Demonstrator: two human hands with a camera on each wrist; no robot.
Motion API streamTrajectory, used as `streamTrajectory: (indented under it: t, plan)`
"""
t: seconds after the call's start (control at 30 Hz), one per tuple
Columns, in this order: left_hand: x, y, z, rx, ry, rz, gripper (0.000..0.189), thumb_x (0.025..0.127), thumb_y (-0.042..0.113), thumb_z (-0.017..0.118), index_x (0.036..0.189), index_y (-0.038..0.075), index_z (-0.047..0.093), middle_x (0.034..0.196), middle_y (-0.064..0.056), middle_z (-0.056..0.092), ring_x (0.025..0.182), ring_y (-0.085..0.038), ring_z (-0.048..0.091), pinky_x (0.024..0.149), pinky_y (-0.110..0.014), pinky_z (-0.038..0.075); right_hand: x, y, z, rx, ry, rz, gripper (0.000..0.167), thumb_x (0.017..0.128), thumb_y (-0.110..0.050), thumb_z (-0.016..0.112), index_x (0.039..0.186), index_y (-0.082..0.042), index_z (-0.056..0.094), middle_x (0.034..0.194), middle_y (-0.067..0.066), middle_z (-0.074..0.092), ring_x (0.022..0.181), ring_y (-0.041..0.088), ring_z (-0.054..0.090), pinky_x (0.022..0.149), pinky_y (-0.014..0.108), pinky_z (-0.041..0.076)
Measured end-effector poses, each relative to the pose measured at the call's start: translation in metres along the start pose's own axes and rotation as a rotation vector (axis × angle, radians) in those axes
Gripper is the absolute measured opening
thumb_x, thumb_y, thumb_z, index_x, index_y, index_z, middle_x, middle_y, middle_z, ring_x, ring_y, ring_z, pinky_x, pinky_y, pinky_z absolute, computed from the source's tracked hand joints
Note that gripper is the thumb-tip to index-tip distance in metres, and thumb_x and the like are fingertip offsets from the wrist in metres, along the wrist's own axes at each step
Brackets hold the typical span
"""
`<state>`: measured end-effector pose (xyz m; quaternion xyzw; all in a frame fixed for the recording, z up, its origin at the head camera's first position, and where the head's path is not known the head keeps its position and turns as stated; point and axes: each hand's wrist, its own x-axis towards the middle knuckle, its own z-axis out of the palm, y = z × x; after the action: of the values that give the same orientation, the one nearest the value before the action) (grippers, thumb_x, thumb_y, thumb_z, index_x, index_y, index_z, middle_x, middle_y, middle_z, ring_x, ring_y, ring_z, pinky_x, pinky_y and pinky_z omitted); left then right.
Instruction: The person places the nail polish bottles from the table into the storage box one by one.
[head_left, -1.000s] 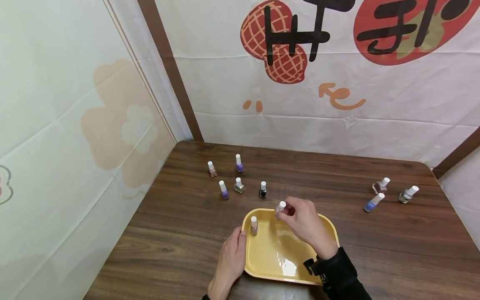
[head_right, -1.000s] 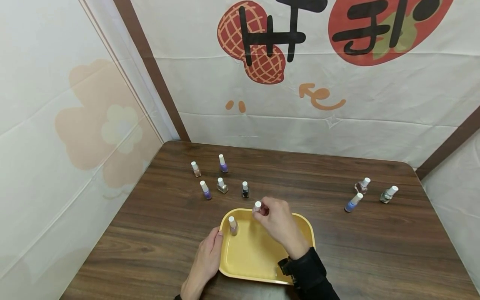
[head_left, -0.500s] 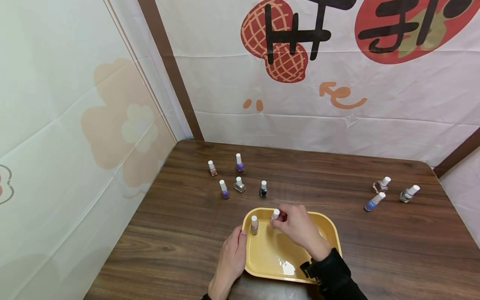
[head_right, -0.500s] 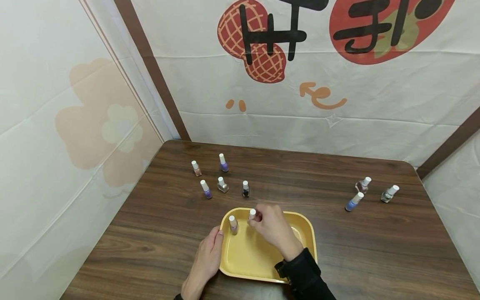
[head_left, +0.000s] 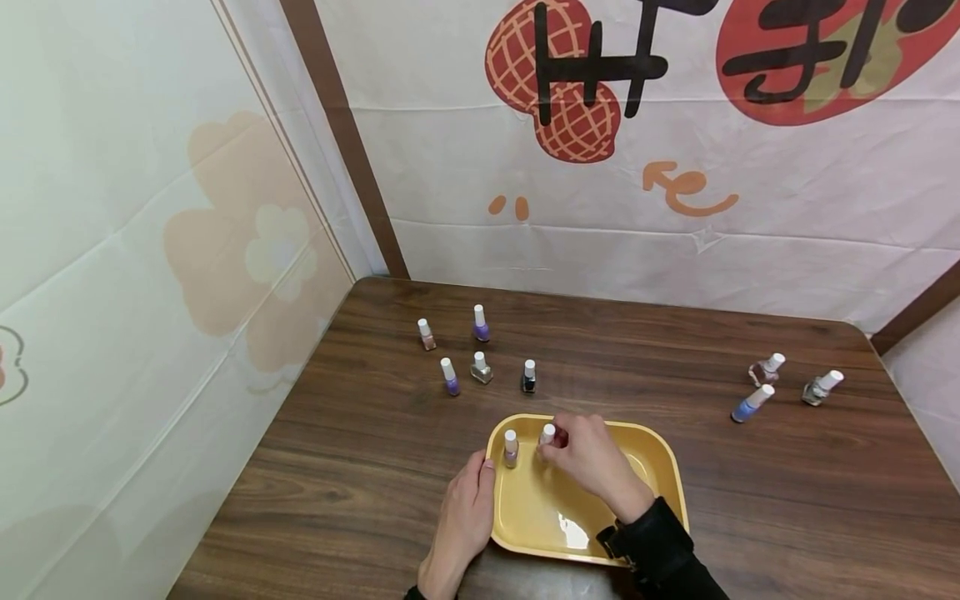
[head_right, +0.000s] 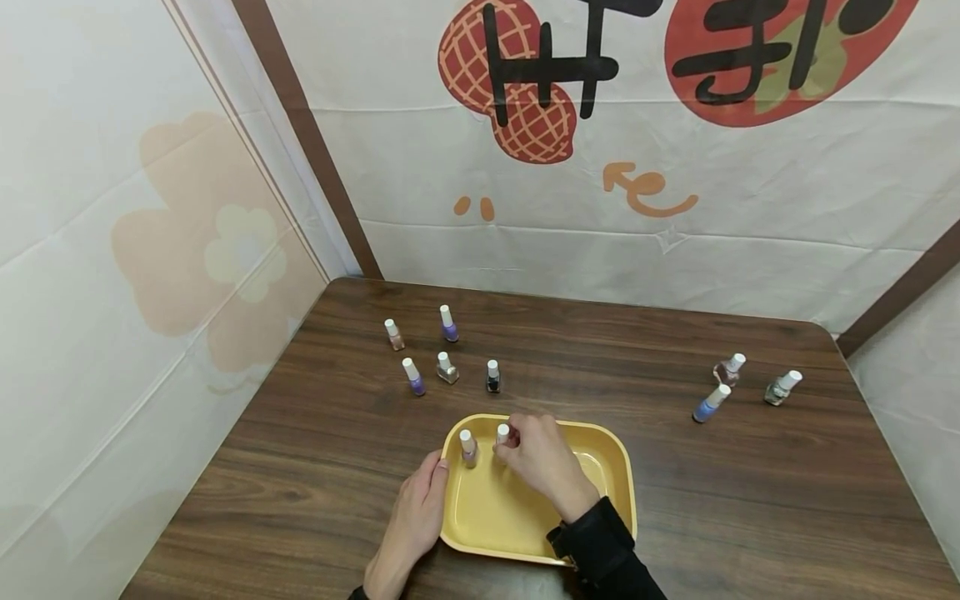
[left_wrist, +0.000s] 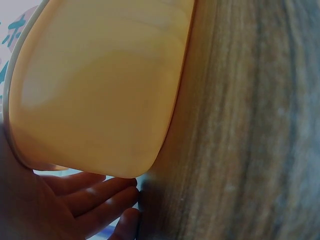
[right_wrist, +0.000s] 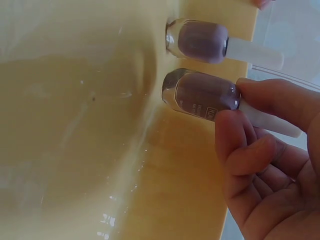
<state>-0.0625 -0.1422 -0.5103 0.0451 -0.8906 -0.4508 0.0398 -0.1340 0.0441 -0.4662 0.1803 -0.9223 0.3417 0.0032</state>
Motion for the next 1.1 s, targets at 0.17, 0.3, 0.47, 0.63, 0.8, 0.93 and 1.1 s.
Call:
streamTrajectory:
  t: [0.17, 0.3, 0.47, 0.63, 0.8, 0.93, 1.1]
  plan:
    - [0.0, 0.0009, 0.0, -0.001, 0.007, 0.003, 0.034, 0.105, 0.025, 0.037, 0.124, 0.009, 0.061, 0.114, -0.008, 0.068, 0.106, -0.02, 0.064, 0.091, -0.043, 0.05, 0.0006, 0.0005, 0.0028, -0.003, -0.009, 0.006, 0.026, 0.074, -0.013, 0.074, 0.061, -0.018, 0.052, 0.055, -0.013, 0.045, 0.052, 0.003, 0.04, 0.05, 0.017, 0.03]
    - [-0.0004, 0.0015, -0.0004, 0.001, 0.009, 0.012, 0.034, 0.105, 0.025, 0.037, 0.124, 0.009, 0.061, 0.113, -0.008, 0.068, 0.105, -0.02, 0.064, 0.09, -0.042, 0.05, 0.001, 0.0005, 0.0043, -0.003, -0.009, 0.009, 0.026, 0.073, -0.014, 0.074, 0.061, -0.018, 0.053, 0.055, -0.013, 0.045, 0.051, 0.003, 0.04, 0.05, 0.017, 0.03]
    - [-0.0006, 0.0021, -0.0007, 0.004, 0.01, 0.013, 0.034, 0.105, 0.025, 0.037, 0.123, 0.009, 0.061, 0.112, -0.007, 0.069, 0.105, -0.02, 0.064, 0.09, -0.042, 0.05, 0.0017, 0.0006, 0.0059, 0.004, -0.022, 0.027, 0.025, 0.074, -0.014, 0.074, 0.061, -0.018, 0.053, 0.056, -0.012, 0.046, 0.051, 0.004, 0.04, 0.049, 0.018, 0.03]
    - [-0.0004, 0.0026, -0.0006, -0.001, 0.008, 0.005, 0.033, 0.105, 0.024, 0.038, 0.123, 0.009, 0.061, 0.114, -0.008, 0.068, 0.107, -0.021, 0.064, 0.091, -0.043, 0.05, 0.0023, 0.0011, 0.007, 0.012, -0.035, 0.041, 0.023, 0.074, -0.014, 0.074, 0.062, -0.017, 0.055, 0.056, -0.011, 0.047, 0.051, 0.004, 0.041, 0.049, 0.018, 0.031]
    - [-0.0005, 0.0028, -0.0006, -0.002, 0.005, 0.005, 0.034, 0.105, 0.024, 0.038, 0.124, 0.008, 0.061, 0.115, -0.009, 0.068, 0.108, -0.021, 0.064, 0.092, -0.043, 0.049, 0.0024, 0.0013, 0.0076, 0.016, -0.036, 0.038, 0.022, 0.074, -0.013, 0.074, 0.063, -0.016, 0.056, 0.057, -0.01, 0.049, 0.051, 0.005, 0.042, 0.048, 0.018, 0.032]
    - [-0.0005, 0.0026, -0.0008, -0.001, 0.004, 0.002, 0.034, 0.105, 0.025, 0.038, 0.124, 0.009, 0.061, 0.115, -0.009, 0.068, 0.108, -0.021, 0.064, 0.092, -0.043, 0.049, 0.0021, 0.0014, 0.0082, 0.018, -0.03, 0.037, 0.021, 0.074, -0.013, 0.075, 0.063, -0.015, 0.056, 0.057, -0.01, 0.051, 0.051, 0.004, 0.043, 0.048, 0.018, 0.033]
    - [-0.0002, 0.0017, -0.0007, 0.0, -0.001, -0.002, 0.034, 0.105, 0.025, 0.037, 0.124, 0.008, 0.06, 0.115, -0.009, 0.068, 0.108, -0.021, 0.064, 0.092, -0.043, 0.049, 0.0017, 0.0005, 0.0083, 0.018, -0.03, 0.047, 0.02, 0.073, -0.013, 0.076, 0.063, -0.015, 0.058, 0.057, -0.009, 0.053, 0.051, 0.004, 0.044, 0.048, 0.018, 0.035]
